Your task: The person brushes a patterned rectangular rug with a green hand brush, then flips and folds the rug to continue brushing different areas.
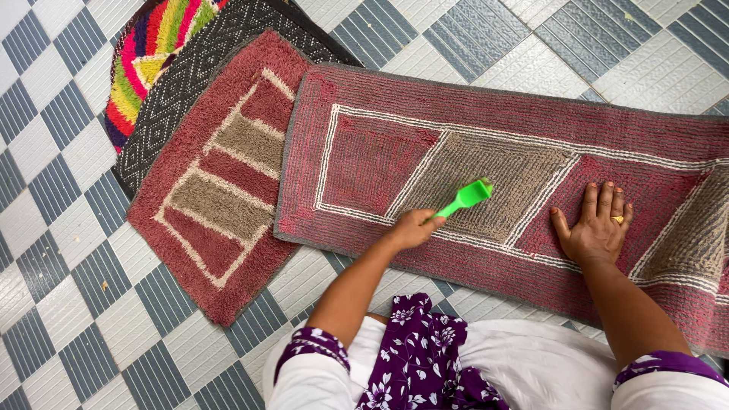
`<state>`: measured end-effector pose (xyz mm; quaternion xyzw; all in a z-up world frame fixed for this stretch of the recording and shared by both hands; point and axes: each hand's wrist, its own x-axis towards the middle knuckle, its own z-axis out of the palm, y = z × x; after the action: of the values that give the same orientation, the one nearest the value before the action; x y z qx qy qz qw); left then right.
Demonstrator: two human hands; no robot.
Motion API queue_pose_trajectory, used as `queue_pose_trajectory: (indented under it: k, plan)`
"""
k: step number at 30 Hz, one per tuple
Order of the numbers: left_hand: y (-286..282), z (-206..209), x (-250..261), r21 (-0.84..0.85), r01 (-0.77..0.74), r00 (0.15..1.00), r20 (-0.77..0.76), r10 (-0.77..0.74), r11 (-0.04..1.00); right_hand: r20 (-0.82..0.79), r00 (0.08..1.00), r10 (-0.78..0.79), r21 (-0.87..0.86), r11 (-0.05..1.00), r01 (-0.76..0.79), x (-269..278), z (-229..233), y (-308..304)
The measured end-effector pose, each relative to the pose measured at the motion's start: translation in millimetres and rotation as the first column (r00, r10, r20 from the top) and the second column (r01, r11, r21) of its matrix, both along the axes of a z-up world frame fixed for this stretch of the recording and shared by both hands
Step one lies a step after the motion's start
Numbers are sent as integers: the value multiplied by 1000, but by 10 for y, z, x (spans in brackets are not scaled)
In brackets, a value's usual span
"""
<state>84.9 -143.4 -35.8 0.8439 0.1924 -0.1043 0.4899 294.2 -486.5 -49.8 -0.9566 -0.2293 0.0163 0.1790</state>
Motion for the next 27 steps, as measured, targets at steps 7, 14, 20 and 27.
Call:
queue_pose_trajectory:
  k: [7,14,20,27]
  plan:
    - [346,164,-101,124,-105,994,26,103,987,1,1000,23,23,999,-23,93,15,-25]
    - [983,623,-660,340,-198,955,-143,259,919,-24,998,62,4,998,-61,595,40,-110]
    - [1255,579,-854,460,-356,908,-35,417,813,-29,999,42,-23,999,-43,723,29,-247]
    - [1355,429,-911,400,-493,866,142,479,772,-53,997,-52,-35,998,50,633,11,-355]
